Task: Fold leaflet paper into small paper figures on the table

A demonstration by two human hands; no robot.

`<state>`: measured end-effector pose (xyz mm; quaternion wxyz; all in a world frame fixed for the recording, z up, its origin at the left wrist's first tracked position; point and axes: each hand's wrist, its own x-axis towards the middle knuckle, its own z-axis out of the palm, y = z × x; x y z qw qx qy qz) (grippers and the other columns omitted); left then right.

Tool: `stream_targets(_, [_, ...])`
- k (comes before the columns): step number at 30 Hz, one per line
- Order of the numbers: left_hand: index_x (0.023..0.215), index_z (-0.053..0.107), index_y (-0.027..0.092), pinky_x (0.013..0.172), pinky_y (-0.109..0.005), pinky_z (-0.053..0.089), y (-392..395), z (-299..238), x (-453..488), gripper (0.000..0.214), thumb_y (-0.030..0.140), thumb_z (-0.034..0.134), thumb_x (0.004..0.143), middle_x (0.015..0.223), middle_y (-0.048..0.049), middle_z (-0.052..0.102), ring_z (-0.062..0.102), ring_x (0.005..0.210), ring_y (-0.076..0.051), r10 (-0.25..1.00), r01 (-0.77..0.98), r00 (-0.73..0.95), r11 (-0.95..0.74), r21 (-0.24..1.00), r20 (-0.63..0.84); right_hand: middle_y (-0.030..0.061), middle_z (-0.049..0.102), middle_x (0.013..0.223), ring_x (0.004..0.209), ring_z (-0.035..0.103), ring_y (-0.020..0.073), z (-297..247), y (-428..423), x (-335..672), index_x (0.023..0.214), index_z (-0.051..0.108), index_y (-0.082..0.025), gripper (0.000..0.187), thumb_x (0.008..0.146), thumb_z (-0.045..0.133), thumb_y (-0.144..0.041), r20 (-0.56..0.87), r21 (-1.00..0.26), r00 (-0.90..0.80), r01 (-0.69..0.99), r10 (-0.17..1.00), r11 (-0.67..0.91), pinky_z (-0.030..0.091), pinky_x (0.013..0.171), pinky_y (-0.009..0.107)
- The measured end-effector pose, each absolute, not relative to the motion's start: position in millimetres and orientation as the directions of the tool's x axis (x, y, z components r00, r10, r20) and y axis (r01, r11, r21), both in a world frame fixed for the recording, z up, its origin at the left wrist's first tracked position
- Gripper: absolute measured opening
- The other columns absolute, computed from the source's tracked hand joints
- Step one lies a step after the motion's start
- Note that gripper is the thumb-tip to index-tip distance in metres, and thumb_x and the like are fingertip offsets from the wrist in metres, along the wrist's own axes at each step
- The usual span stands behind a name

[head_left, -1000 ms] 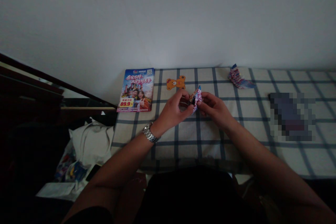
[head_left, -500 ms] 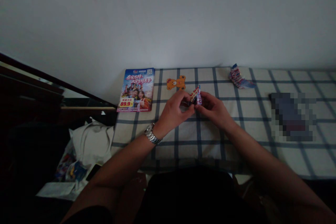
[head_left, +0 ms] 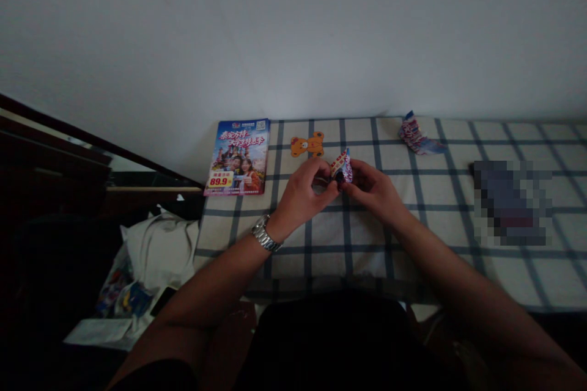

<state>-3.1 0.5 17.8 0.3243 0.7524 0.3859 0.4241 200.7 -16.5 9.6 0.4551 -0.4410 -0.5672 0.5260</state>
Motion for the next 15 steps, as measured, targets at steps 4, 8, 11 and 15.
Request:
stream_targets(4, [0.098, 0.057, 0.021, 0.073, -0.027, 0.061, 0.3, 18.5, -2.6, 0.012, 0.023, 0.067, 0.092, 0.093, -0.0028, 0.062, 0.064, 0.084, -0.015, 0.855, 0.292, 0.340, -0.492, 0.820, 0.392, 0.0085, 0.075, 0.124, 0.110, 0.071, 0.0265, 11.0, -16.3, 201.3, 0.135, 0.065, -0.025, 0.057, 0.085, 0.083, -0.045, 0.059, -0.998, -0.204, 0.004, 0.977, 0.061, 0.057, 0.101, 0.043])
stream_targets(8, [0.098, 0.056, 0.021, 0.076, -0.028, 0.062, 0.0, 19.9, -2.3, 0.012, 0.024, 0.067, 0.093, 0.095, -0.0027, 0.063, 0.065, 0.084, -0.015, 0.861, 0.268, 0.335, -0.477, 0.837, 0.383, 0.0082, 0.075, 0.125, 0.111, 0.071, 0.0270, 11.3, -16.0, 201.3, 0.134, 0.065, -0.025, 0.057, 0.084, 0.084, -0.047, 0.063, -0.998, -0.206, 0.002, 0.977, 0.065, 0.057, 0.102, 0.043])
stream_targets(11, [0.098, 0.056, 0.021, 0.075, -0.027, 0.063, -0.1, 19.8, -2.6, 0.014, 0.025, 0.067, 0.092, 0.095, -0.0027, 0.063, 0.066, 0.084, -0.015, 0.866, 0.265, 0.332, -0.466, 0.844, 0.374, 0.0083, 0.076, 0.124, 0.110, 0.071, 0.0273, 10.9, -16.2, 201.3, 0.135, 0.065, -0.025, 0.059, 0.084, 0.084, -0.049, 0.069, -0.998, -0.201, -0.001, 0.977, 0.071, 0.057, 0.101, 0.043])
stream_targets(15, [0.098, 0.056, 0.021, 0.076, -0.028, 0.063, 0.9, 18.6, -3.5, 0.015, 0.026, 0.069, 0.092, 0.097, -0.0031, 0.063, 0.067, 0.086, -0.015, 0.865, 0.245, 0.332, -0.464, 0.851, 0.376, 0.0073, 0.076, 0.118, 0.108, 0.071, 0.0275, 10.5, -16.2, 202.0, 0.133, 0.065, -0.027, 0.057, 0.084, 0.084, -0.049, 0.069, -0.998, -0.202, -0.004, 0.977, 0.069, 0.058, 0.098, 0.044])
